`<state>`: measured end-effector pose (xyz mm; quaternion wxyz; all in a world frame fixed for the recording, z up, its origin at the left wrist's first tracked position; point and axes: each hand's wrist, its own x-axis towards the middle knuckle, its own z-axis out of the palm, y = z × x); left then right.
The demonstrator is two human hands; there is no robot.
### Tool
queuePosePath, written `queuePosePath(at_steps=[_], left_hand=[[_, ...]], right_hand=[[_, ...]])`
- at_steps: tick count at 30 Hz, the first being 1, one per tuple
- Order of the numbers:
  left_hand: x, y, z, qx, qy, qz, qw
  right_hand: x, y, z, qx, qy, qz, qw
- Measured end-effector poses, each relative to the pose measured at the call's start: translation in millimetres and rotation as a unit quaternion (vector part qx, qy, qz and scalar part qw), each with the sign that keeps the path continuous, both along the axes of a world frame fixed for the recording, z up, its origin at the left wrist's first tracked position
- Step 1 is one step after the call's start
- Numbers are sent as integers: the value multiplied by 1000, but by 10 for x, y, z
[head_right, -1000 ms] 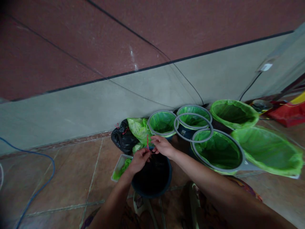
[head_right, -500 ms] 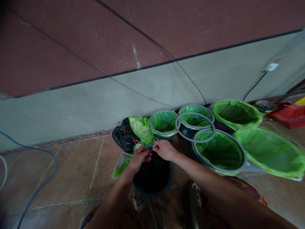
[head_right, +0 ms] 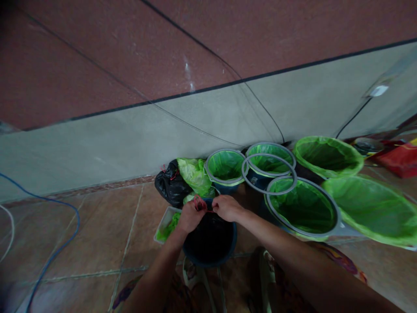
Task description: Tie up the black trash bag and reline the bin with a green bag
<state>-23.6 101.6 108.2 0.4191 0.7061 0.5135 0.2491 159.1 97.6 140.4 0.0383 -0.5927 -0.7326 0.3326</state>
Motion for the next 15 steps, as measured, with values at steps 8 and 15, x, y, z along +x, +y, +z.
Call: queuePosePath(at_steps=[8,15], left_hand=[[125,-146,-143,125,28,-16,992],[150,-191,-213,86,11,82,993]], right_hand=[[-164,-8,-175,-118,175,-97,973],[-147,15,-232,-207,335,-194,898]])
